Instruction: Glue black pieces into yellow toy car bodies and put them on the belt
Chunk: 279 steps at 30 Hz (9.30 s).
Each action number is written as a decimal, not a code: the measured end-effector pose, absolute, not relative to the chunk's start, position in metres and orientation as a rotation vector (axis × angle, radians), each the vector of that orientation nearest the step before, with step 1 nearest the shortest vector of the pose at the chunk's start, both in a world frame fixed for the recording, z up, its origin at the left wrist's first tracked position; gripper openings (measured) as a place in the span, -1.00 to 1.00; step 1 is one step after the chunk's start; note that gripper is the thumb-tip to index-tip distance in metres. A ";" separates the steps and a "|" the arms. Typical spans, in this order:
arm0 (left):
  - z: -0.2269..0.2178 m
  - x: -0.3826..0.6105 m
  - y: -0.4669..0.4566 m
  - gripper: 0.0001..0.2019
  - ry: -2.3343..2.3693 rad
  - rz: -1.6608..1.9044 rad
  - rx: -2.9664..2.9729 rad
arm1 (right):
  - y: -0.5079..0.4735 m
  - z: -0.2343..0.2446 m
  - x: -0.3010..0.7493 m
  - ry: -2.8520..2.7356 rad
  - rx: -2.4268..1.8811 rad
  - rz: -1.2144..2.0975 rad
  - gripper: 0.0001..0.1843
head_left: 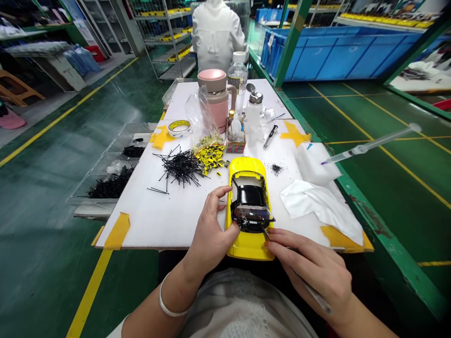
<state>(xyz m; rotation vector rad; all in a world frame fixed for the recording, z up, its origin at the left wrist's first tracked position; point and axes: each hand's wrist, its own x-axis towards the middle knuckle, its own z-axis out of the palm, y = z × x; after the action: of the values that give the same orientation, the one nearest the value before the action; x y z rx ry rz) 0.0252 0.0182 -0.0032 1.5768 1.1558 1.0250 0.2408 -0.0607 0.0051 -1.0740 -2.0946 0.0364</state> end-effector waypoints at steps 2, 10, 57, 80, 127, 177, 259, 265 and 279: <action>-0.003 0.026 0.019 -0.42 1.155 1.025 1.577 | -0.061 0.005 0.240 -2.086 -1.060 0.006 -0.73; -0.002 0.026 0.021 -0.42 1.161 1.014 1.572 | -0.063 0.002 0.239 -2.059 -1.035 -0.033 -0.74; 0.005 0.055 0.021 -0.02 1.341 0.954 1.690 | -0.064 -0.003 0.279 -1.596 -1.208 0.185 -0.64; -0.006 0.016 0.039 -0.62 0.958 1.332 2.106 | 0.081 0.015 0.302 -1.464 -1.536 0.515 -0.90; -0.007 0.013 0.036 -0.68 1.019 1.448 1.603 | 0.019 0.068 0.281 -1.962 -1.354 0.439 -0.83; -0.008 0.010 0.037 -0.70 1.011 1.419 1.802 | -0.001 0.051 0.269 -1.889 -1.393 0.432 -0.81; -0.009 0.009 0.038 -0.71 0.996 1.434 1.835 | -0.001 0.053 0.270 -1.890 -1.387 0.417 -0.81; -0.007 0.012 0.037 -0.70 0.998 1.448 1.821 | -0.001 0.051 0.268 -1.896 -1.363 0.414 -0.82; -0.009 0.010 0.038 -0.72 0.983 1.449 1.806 | -0.002 0.056 0.271 -1.892 -1.387 0.382 -0.80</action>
<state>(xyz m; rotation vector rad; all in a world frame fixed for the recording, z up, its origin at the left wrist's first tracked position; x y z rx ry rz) 0.0104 0.0381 -0.0086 1.8060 0.9829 1.4493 0.2708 -0.0025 0.0564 -1.3867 -1.8918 0.3820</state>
